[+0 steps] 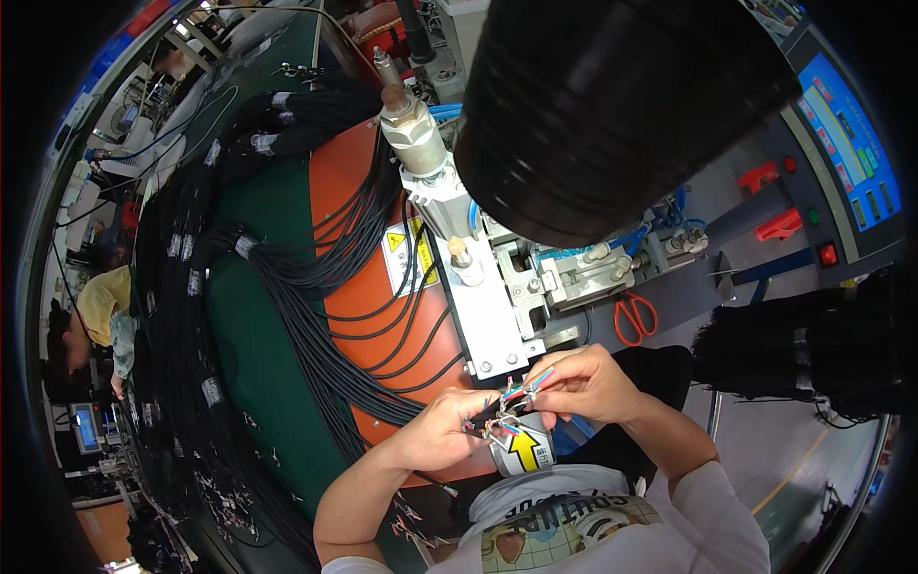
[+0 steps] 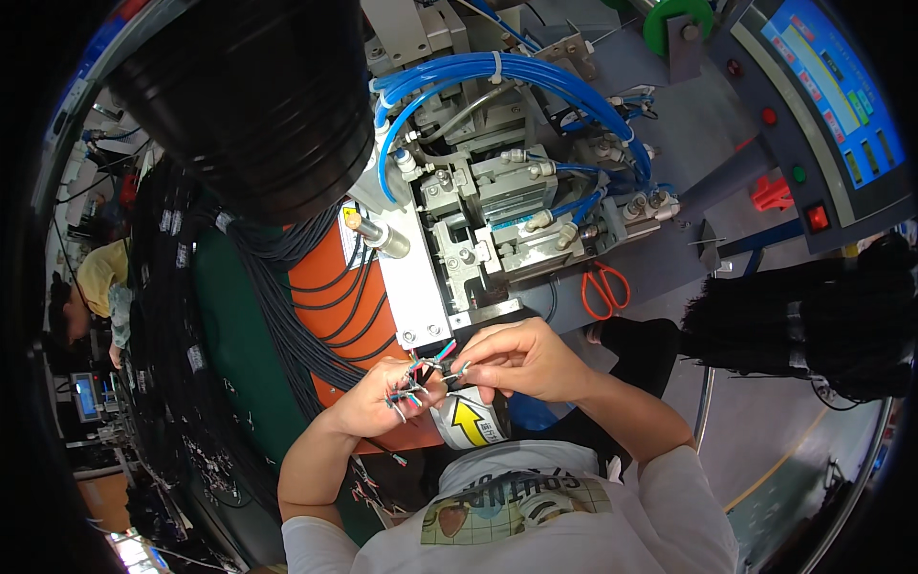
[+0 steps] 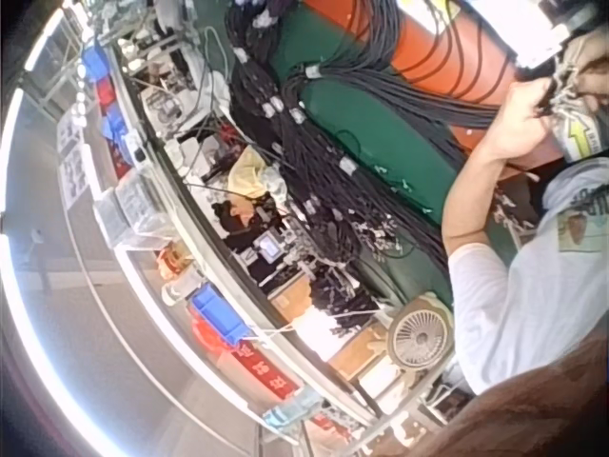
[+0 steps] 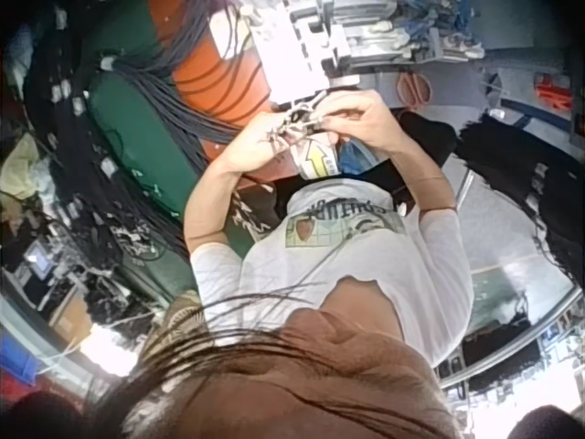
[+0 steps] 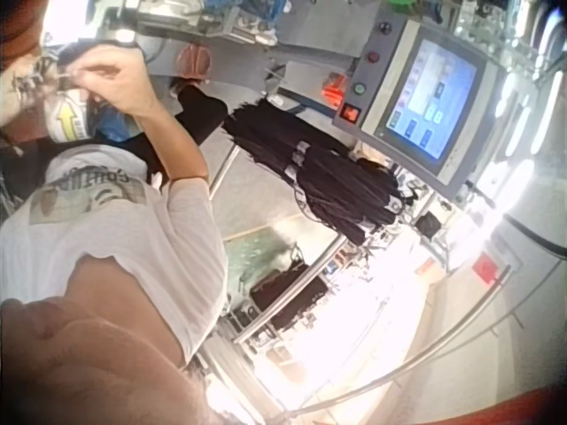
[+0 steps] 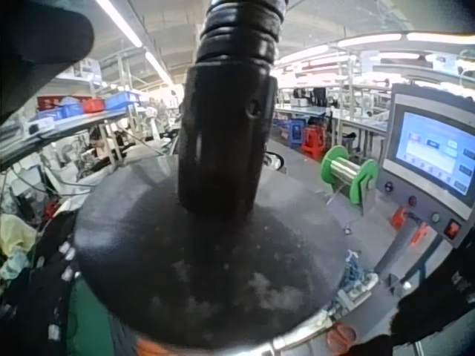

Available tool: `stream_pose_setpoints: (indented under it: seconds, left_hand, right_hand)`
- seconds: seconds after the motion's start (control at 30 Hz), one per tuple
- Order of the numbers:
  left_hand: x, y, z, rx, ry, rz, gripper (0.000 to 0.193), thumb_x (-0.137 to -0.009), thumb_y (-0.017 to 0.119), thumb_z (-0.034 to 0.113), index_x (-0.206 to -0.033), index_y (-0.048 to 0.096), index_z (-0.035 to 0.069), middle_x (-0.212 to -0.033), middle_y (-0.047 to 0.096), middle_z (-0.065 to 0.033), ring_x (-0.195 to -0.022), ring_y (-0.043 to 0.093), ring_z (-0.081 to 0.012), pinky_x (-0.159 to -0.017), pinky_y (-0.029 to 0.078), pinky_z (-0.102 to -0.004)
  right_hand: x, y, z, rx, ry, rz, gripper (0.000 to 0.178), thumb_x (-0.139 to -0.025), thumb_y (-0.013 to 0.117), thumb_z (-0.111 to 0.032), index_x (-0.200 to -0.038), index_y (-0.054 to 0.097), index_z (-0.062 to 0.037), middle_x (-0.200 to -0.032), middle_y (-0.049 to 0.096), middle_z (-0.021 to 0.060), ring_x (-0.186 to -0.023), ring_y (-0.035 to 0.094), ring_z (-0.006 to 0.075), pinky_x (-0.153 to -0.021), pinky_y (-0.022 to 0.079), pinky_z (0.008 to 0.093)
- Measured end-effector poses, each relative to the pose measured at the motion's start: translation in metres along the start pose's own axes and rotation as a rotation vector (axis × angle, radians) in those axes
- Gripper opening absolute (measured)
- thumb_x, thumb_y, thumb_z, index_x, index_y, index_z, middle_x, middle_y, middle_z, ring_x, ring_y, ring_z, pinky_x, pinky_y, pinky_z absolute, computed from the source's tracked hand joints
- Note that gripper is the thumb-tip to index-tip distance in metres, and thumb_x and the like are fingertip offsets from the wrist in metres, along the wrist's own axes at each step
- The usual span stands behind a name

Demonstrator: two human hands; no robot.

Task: The person processes wire harnesses by selecting individual wire ends from a bundle by hand and inserting them one at a time into a machine.

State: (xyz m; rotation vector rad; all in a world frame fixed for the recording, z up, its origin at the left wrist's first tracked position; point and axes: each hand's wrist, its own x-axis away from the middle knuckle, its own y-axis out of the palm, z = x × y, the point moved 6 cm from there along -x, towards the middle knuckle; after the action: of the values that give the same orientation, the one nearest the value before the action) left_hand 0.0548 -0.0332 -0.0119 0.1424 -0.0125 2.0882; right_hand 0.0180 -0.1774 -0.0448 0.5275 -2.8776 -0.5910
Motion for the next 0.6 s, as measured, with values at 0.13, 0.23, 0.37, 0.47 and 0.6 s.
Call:
stream_pose_setpoints:
  seconds: [0.13, 0.23, 0.37, 0.47, 0.6]
  left_hand:
    - [0.001, 0.002, -0.005, 0.068, -0.083, 0.027, 0.011, -0.082, 0.063, 0.011, -0.087, 0.058, 0.002, -0.069, 0.061, -0.0055, -0.057, 0.056, -0.0159, -0.055, 0.045, -0.0262]
    - [0.007, 0.013, 0.007, -0.732, 0.190, 0.232, 0.021, -0.068, 0.073, 0.008, -0.085, 0.060, 0.004, -0.069, 0.059, -0.0105, -0.061, 0.060, -0.0282, -0.056, 0.048, -0.0334]
    - [0.014, 0.027, 0.014, -1.159, 0.255, 0.329, 0.039, -0.063, 0.071, 0.008, -0.100, 0.065, 0.000, -0.073, 0.054, -0.0071, -0.059, 0.056, -0.0214, -0.054, 0.046, -0.0329]
    - [0.014, 0.027, 0.017, -1.198, 0.318, 0.286, 0.057, -0.061, 0.069, 0.012, -0.116, 0.061, -0.001, -0.084, 0.053, -0.0080, -0.068, 0.056, -0.0213, -0.058, 0.046, -0.0317]
    - [0.010, 0.031, 0.015, -1.226, 0.275, 0.155, 0.060, -0.064, 0.065, 0.014, -0.122, 0.058, -0.001, -0.084, 0.050, -0.0074, -0.071, 0.053, -0.0210, -0.060, 0.047, -0.0316]
  right_hand:
    - [-0.002, 0.000, 0.000, 0.088, -0.095, 0.036, 0.014, -0.083, 0.064, 0.003, -0.096, 0.067, 0.0036, -0.091, 0.064, 0.0091, -0.063, 0.063, 0.0109, -0.051, 0.046, 0.0199]
    - [0.005, 0.012, -0.025, 0.953, -0.434, 0.263, 0.013, -0.071, 0.069, -0.003, -0.082, 0.061, -0.0022, -0.080, 0.059, 0.0080, -0.054, 0.059, 0.0200, -0.049, 0.047, 0.0279]
    - [0.006, 0.019, -0.028, 1.337, -0.404, 0.261, 0.010, -0.080, 0.061, -0.011, -0.076, 0.057, -0.0036, -0.070, 0.050, 0.0084, -0.051, 0.057, 0.0251, -0.045, 0.045, 0.0363]
    - [0.007, 0.014, -0.028, 1.254, -0.334, 0.244, 0.010, -0.080, 0.061, -0.010, -0.075, 0.055, -0.0033, -0.072, 0.051, 0.0099, -0.052, 0.057, 0.0265, -0.046, 0.045, 0.0372]
    - [0.008, 0.012, -0.021, 1.193, -0.309, 0.259, 0.009, -0.081, 0.060, -0.009, -0.079, 0.055, -0.0022, -0.075, 0.053, 0.0112, -0.056, 0.058, 0.0289, -0.049, 0.046, 0.0383]
